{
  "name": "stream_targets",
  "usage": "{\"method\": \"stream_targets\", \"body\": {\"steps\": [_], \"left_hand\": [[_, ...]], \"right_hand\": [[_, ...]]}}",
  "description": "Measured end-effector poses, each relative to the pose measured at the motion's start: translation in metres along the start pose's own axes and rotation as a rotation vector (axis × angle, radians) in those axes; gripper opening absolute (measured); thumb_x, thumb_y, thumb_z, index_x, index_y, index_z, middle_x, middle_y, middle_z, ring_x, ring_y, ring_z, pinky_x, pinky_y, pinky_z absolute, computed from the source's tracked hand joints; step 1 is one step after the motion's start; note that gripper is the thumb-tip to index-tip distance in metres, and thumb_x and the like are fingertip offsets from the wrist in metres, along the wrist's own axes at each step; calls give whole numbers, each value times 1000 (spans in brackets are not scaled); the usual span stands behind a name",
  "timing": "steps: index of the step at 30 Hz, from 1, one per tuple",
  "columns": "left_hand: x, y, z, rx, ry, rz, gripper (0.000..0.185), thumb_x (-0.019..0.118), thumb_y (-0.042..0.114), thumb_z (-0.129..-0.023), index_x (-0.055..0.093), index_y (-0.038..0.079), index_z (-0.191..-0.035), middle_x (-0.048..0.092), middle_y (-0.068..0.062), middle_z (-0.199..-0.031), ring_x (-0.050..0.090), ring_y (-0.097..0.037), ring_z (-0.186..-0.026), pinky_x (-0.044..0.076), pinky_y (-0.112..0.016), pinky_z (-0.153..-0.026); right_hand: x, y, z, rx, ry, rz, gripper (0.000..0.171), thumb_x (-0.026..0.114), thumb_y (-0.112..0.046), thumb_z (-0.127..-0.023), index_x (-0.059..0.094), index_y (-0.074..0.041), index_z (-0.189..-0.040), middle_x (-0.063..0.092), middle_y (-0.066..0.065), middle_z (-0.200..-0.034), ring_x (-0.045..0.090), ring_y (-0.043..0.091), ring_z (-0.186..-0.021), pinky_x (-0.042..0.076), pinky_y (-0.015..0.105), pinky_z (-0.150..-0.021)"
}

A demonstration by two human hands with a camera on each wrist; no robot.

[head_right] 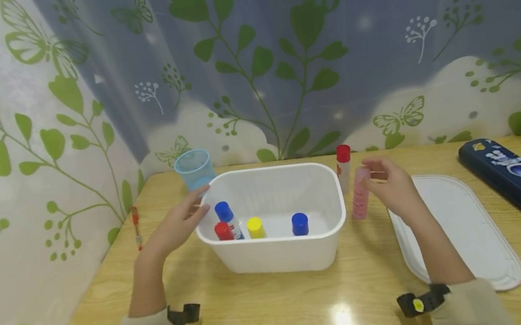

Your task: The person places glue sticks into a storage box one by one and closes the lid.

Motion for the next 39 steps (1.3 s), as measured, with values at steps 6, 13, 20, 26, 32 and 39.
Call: {"method": "stream_targets", "body": {"steps": [6, 13, 20, 26, 32, 39], "left_hand": [[0, 1, 0, 1, -4, 1, 52, 43, 30, -99, 26, 13, -145, 42, -16, -135, 46, -31, -117, 42, -49, -90], [0, 1, 1, -1, 0, 2, 52, 43, 31, -99, 26, 14, -145, 42, -15, -135, 45, -31, -118, 42, -49, -90], [0, 1, 1, 4, 1, -4, 52, 44, 29, -99, 26, 13, -145, 43, -16, -134, 45, -32, -117, 42, -48, -90], [0, 0, 1, 0, -1, 1, 52, 44, 30, -99, 26, 14, -145, 43, -16, -134, 45, -31, -118, 42, -48, -90], [-1, 0, 1, -1, -3, 4, 52, 43, 30, -99, 26, 14, -145, 40, -15, -137, 44, -31, -118, 41, -49, -90], [0, 1, 0, 4, -8, 3, 53, 43, 31, -99, 26, 14, -146, 41, -15, -136, 44, -31, -118, 41, -49, -91]], "right_hand": [[2, 3, 0, -24, 26, 15, 40, 53, -13, -94, 43, 8, -127, 46, 29, -124, 43, 45, -113, 39, 57, -87], [0, -4, 1, -42, 49, 38, 37, 54, -11, -93, 47, 7, -125, 48, 28, -123, 45, 44, -111, 41, 56, -86], [-11, -19, 5, -26, 86, 55, 41, 55, -21, -94, 48, 2, -127, 50, 23, -122, 47, 38, -111, 43, 49, -84], [-25, -46, 7, -70, 140, 76, 44, 56, -27, -93, 49, -3, -128, 52, 12, -118, 49, 17, -105, 41, 34, -84], [-37, -78, 7, -136, 183, 81, 43, 58, -31, -91, 52, -7, -126, 54, 2, -112, 49, 2, -98, 40, 22, -81], [-43, -107, 3, -174, 159, 80, 42, 57, -30, -92, 51, -9, -128, 51, 1, -116, 48, 5, -100, 39, 22, -82]]}}
Point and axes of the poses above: each hand's wrist, its own z-axis away from the middle knuckle, its own x-axis out of the palm, y = z × x, the point moved 6 cm from there along -z, towards the middle knuckle
